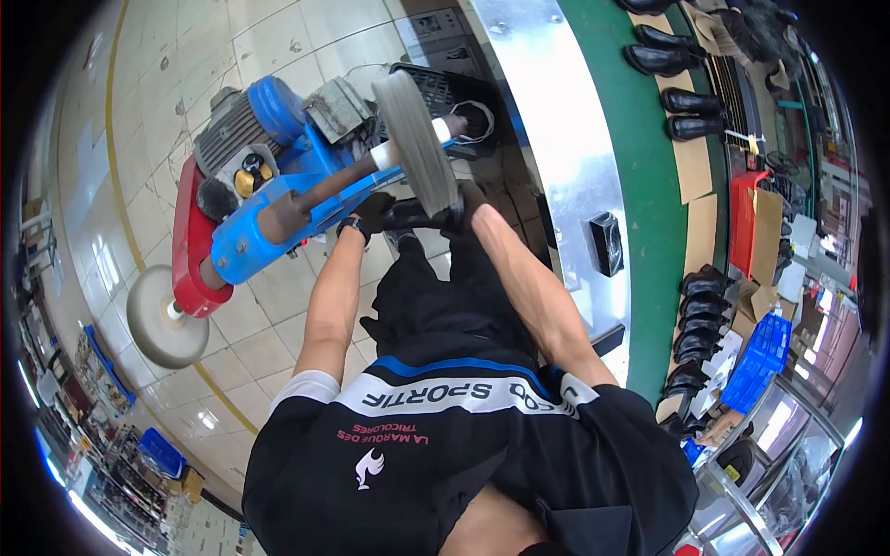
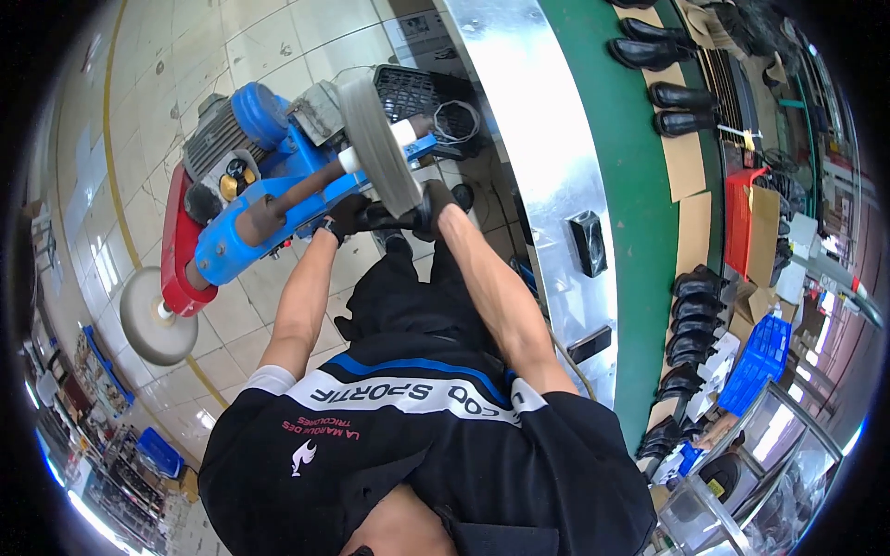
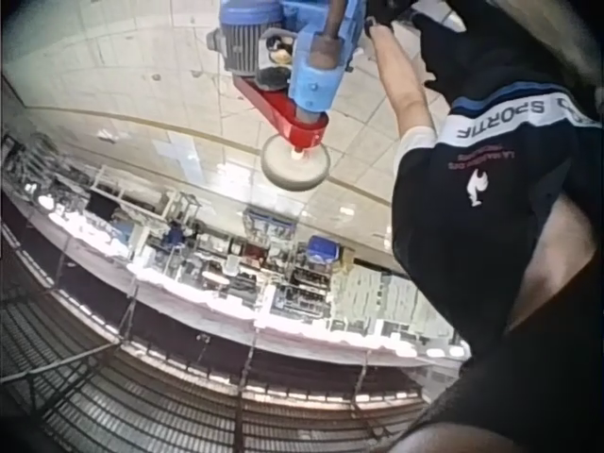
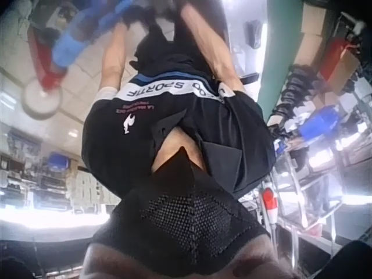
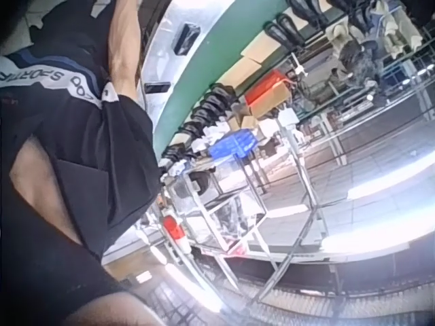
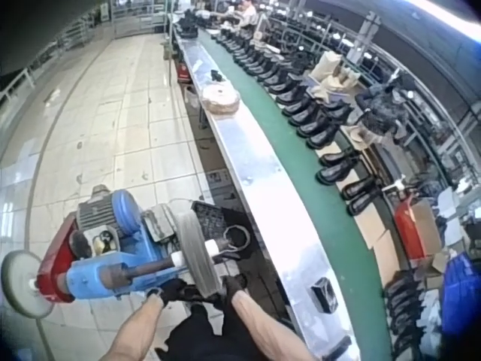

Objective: Polishing and finishing black leather boots using a rotating buffing machine and placing them on a conveyor belt.

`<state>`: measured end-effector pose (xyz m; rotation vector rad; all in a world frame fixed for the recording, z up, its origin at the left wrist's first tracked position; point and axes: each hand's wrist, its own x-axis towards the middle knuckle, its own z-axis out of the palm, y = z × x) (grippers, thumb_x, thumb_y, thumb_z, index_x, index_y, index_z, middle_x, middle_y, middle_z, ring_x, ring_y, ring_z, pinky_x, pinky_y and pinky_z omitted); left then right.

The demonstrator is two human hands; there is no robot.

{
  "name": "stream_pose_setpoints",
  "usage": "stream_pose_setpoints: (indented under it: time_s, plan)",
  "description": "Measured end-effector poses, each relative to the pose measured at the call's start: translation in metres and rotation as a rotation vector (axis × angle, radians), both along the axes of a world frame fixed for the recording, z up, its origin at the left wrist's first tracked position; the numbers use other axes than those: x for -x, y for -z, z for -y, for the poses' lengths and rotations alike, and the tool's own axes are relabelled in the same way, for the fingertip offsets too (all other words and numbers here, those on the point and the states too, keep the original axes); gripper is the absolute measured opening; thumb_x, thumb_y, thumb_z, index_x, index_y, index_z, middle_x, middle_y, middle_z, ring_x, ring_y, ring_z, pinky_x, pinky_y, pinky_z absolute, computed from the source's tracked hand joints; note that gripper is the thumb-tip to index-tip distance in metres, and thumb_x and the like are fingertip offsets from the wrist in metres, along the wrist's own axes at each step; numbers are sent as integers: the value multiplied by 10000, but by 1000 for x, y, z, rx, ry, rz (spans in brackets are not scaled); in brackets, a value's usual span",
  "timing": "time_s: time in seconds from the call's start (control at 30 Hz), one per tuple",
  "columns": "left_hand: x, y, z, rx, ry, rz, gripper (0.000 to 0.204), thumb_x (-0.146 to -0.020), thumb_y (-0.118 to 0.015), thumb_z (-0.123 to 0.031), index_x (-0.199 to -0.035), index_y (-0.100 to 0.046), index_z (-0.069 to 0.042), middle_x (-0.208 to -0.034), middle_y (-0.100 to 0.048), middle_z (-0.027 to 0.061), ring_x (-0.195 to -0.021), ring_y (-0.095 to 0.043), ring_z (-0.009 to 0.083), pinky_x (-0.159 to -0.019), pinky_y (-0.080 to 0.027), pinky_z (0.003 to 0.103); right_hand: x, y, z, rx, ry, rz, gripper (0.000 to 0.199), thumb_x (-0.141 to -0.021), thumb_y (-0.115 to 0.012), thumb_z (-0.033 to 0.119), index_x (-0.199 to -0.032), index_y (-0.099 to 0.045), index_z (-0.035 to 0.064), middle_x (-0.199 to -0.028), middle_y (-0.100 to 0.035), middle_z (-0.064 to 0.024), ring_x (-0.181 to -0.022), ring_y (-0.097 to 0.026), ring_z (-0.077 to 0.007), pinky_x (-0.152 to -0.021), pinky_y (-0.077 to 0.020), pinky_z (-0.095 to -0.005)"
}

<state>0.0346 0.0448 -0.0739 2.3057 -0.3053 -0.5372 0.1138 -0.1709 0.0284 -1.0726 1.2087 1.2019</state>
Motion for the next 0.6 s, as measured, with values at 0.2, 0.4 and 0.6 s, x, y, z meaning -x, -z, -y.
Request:
stream_pose_setpoints:
  time_s: [0.2, 0.4, 0.6]
  plan:
    - [39, 0, -6, -108, -18, -311, 418, -494, -676, -156, -891, -599, -47, -901, -591, 187, -886, -553, 350, -763, -444, 376, 3, -18, -17, 51, -67, 43, 499, -780, -410, 520, -945, -596, 87, -913, -603, -99, -803, -537, -293, -763, -390, -427]
    - [45, -105, 92, 319, -305, -332, 398, -555, -694, -125, -913, -577, 3, -903, -597, 186, -846, -579, 293, -747, -444, 345, 33, -62, 104, -53, -459, 1046, 584, -733, -616, 403, -1178, -479, 49, -1069, -569, -73, -964, -538, -162, -862, -399, -295]
    - [-39, -246, 193, 1261, -558, -952, 252, -857, -432, -106, -1076, -474, 12, -1050, -548, 137, -971, -531, 221, -864, -411, 311, 34, -189, 244, 176, -108, 1026, 486, -662, -710, 192, -1085, -541, 23, -888, -621, -71, -845, -588, -157, -745, -485, -284]
